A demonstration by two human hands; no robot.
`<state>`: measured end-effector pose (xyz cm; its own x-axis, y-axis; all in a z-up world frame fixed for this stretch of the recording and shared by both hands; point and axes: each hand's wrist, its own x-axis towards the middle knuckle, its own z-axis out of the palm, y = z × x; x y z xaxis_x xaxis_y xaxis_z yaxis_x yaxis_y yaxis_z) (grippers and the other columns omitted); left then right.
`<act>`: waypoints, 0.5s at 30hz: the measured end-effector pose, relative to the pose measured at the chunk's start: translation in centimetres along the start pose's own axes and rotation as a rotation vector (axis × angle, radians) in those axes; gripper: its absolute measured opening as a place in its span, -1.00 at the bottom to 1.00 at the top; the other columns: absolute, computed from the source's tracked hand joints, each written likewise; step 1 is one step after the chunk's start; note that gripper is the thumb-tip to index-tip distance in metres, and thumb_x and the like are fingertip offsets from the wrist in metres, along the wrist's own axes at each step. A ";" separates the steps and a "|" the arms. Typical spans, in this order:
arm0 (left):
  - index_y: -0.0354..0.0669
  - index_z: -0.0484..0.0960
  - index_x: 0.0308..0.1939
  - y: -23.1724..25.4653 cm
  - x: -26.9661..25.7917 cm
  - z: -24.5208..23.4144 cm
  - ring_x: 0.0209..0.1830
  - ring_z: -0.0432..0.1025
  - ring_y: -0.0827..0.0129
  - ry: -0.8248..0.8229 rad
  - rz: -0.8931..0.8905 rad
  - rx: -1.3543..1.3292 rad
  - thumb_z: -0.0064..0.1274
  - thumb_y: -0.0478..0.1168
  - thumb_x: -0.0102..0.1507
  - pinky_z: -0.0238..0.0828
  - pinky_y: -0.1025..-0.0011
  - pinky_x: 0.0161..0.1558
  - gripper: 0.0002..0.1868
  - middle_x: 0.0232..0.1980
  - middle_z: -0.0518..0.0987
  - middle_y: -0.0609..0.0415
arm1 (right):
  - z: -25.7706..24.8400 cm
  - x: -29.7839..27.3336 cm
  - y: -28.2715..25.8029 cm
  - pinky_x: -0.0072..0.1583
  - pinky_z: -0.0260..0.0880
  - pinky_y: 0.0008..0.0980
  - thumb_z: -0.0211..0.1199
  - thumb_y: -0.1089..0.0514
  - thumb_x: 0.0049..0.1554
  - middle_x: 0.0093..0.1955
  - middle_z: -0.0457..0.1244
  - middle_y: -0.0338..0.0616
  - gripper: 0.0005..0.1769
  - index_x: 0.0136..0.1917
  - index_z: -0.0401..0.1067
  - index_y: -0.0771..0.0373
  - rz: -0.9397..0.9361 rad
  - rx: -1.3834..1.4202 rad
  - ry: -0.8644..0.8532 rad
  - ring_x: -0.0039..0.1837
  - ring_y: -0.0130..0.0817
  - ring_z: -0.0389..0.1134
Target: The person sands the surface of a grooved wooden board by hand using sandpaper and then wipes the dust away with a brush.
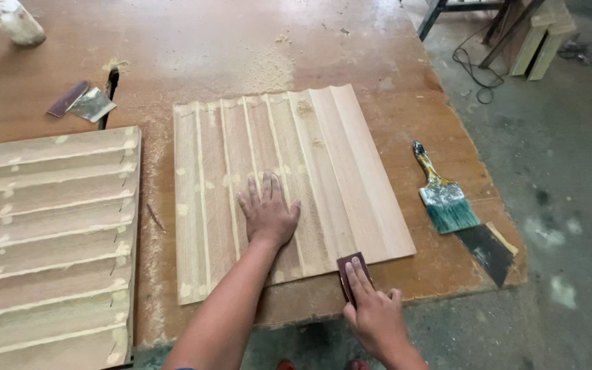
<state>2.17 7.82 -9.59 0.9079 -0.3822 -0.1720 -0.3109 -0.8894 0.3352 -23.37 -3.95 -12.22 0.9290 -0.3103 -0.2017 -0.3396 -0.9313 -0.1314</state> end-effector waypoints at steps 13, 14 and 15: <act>-0.10 -0.09 0.62 -0.6 -0.4 1.8 0.68 -0.42 -0.09 0.032 -0.010 0.020 -0.33 0.33 0.28 -0.59 -0.31 0.49 -0.05 0.71 -0.18 0.08 | -1.5 1.1 -1.0 0.18 0.10 0.01 -0.07 -0.20 0.06 0.76 -0.37 -0.51 -0.03 0.69 -0.25 -0.19 0.093 0.036 -0.104 0.02 -0.14 0.47; -0.12 -0.09 0.62 -0.6 0.2 1.1 0.68 -0.43 -0.11 0.057 -0.018 0.032 -0.35 0.32 0.28 -0.59 -0.30 0.49 -0.05 0.71 -0.19 0.06 | -1.9 2.8 -1.1 0.09 0.13 -0.07 -0.08 -0.20 0.08 0.75 -0.35 -0.50 -0.05 0.69 -0.24 -0.18 0.083 -0.001 -0.099 0.03 -0.15 0.48; -0.12 -0.09 0.62 -0.5 0.8 0.7 0.68 -0.43 -0.11 0.063 -0.019 0.030 -0.35 0.32 0.28 -0.59 -0.30 0.49 -0.05 0.71 -0.19 0.06 | -1.5 2.3 -0.4 0.09 0.13 -0.07 -0.08 -0.20 0.08 0.75 -0.35 -0.50 -0.05 0.69 -0.24 -0.18 0.079 -0.004 -0.094 0.03 -0.15 0.48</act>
<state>2.84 7.76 -10.52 0.9293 -0.3494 -0.1193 -0.3007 -0.9038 0.3045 -20.84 -4.55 -11.20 0.8812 -0.3640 -0.3015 -0.4108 -0.9054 -0.1076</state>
